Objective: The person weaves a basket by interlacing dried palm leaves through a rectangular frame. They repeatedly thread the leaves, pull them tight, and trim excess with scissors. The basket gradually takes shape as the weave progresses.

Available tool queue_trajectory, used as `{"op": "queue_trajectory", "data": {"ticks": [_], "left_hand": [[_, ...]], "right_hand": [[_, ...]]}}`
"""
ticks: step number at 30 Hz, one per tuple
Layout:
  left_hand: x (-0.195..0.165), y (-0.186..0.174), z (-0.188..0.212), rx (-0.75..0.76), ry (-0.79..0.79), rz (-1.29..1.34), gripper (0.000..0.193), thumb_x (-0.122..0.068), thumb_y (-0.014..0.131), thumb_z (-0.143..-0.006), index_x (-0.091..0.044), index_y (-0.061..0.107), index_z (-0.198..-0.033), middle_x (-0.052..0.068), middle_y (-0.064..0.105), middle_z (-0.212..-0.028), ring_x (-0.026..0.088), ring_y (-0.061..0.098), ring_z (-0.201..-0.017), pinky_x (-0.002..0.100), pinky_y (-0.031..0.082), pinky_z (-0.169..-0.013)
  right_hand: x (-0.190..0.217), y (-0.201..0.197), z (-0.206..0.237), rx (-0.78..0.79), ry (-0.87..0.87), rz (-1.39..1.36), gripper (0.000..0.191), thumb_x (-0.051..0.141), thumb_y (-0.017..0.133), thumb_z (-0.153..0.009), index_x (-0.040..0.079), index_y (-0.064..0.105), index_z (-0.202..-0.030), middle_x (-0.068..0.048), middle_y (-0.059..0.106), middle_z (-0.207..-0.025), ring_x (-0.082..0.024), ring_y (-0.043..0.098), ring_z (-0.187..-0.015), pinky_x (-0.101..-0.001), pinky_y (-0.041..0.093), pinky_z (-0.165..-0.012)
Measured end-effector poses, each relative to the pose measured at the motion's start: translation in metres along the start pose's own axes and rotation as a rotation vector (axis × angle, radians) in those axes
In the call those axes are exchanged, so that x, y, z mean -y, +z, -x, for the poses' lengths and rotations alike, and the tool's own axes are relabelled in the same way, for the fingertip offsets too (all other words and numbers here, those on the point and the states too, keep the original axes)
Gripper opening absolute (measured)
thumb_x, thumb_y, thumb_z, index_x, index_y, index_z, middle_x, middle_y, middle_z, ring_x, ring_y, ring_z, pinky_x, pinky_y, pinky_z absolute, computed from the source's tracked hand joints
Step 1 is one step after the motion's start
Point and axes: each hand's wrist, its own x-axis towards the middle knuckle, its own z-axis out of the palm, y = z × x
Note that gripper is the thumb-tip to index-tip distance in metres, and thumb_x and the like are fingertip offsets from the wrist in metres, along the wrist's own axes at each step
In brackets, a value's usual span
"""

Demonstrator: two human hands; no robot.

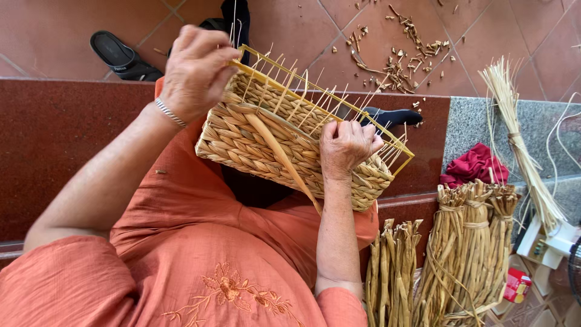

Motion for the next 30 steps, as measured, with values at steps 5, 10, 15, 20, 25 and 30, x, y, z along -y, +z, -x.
{"op": "queue_trajectory", "data": {"ticks": [5,10,15,20,25,30], "left_hand": [[0.004,0.008,-0.043,0.384,0.206,-0.223,0.005,-0.011,0.074,-0.091,-0.014,0.075,-0.094,-0.001,0.071,-0.093,0.021,0.06,-0.115,0.053,0.03,-0.116],[0.002,0.012,-0.071,0.717,0.068,-0.092,0.016,-0.016,0.064,-0.096,-0.017,0.08,-0.095,0.0,0.071,-0.077,0.017,0.061,-0.093,0.052,0.028,-0.116],[0.012,0.014,-0.088,0.868,-0.344,0.288,0.025,-0.03,0.062,-0.102,-0.014,0.078,-0.11,0.007,0.075,-0.09,0.024,0.072,-0.081,0.04,0.055,-0.094],[0.016,0.018,-0.087,0.763,-0.421,0.375,0.019,-0.022,0.072,-0.091,-0.007,0.079,-0.102,0.008,0.076,-0.092,0.022,0.074,-0.083,0.037,0.059,-0.086],[0.004,0.019,-0.065,0.352,0.13,-0.031,0.014,-0.008,0.074,-0.082,-0.009,0.078,-0.095,0.005,0.074,-0.093,0.021,0.063,-0.103,0.046,0.041,-0.102],[-0.002,-0.002,-0.035,0.082,0.038,-0.01,0.029,-0.002,0.069,-0.099,-0.005,0.063,-0.127,0.011,0.068,-0.117,0.025,0.062,-0.12,0.042,0.046,-0.104]], "right_hand": [[0.005,-0.004,-0.007,0.004,-0.03,0.013,0.024,0.009,0.068,-0.087,0.013,0.06,-0.065,0.001,0.059,-0.066,-0.02,0.05,-0.077,-0.0417,0.032,-0.083],[0.006,-0.003,-0.008,0.034,-0.018,0.023,0.024,0.014,0.072,-0.088,0.013,0.062,-0.067,0.001,0.061,-0.068,-0.019,0.051,-0.079,-0.0416,0.032,-0.086],[0.002,-0.007,0.0,0.009,-0.025,0.012,0.029,0.041,0.081,-0.093,0.017,0.072,-0.081,0.003,0.068,-0.078,-0.016,0.054,-0.085,-0.042,0.034,-0.088],[0.0,-0.018,0.006,0.016,0.051,-0.09,0.025,0.036,0.082,-0.096,0.012,0.077,-0.094,0.001,0.068,-0.078,-0.016,0.058,-0.081,-0.0396,0.042,-0.083],[0.032,-0.018,0.007,0.09,-0.104,-0.428,0.014,0.022,0.076,-0.103,0.009,0.073,-0.107,-0.006,0.071,-0.099,-0.018,0.064,-0.095,-0.035,0.055,-0.086],[0.059,-0.021,-0.002,0.165,-0.141,-0.455,0.022,0.021,0.081,-0.095,0.006,0.075,-0.11,-0.008,0.067,-0.095,-0.021,0.06,-0.092,-0.0361,0.052,-0.081]]}}
